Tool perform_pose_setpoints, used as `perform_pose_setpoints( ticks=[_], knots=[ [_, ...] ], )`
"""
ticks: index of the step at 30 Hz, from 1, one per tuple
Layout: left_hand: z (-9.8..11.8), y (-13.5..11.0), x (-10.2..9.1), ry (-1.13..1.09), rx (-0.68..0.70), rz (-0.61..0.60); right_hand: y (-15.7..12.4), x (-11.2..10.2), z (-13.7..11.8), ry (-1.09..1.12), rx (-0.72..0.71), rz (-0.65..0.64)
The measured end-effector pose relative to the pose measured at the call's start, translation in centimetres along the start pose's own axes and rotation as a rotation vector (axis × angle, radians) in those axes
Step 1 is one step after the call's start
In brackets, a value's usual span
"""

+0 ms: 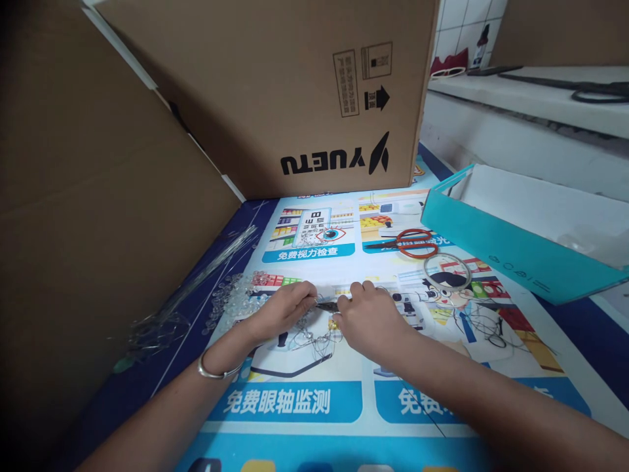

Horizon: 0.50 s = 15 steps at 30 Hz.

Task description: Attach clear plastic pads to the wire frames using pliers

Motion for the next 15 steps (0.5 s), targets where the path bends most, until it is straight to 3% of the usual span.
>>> perform_pose_setpoints(
  ticks=[15],
  knots=[
    [-0.41, -0.1, 0.3, 0.002, 0.014, 0.013, 0.71, -0.28, 0.37, 0.002, -0.031, -0.038]
  ],
)
Point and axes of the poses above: each hand's wrist, its own y-axis towards the middle knuckle, its own x-axis out of the palm, z = x × y, the point moved 2 cm from there along y, towards the middle knuckle, and after that the axes turned 5 degrees about z, right-handed, at the moved point
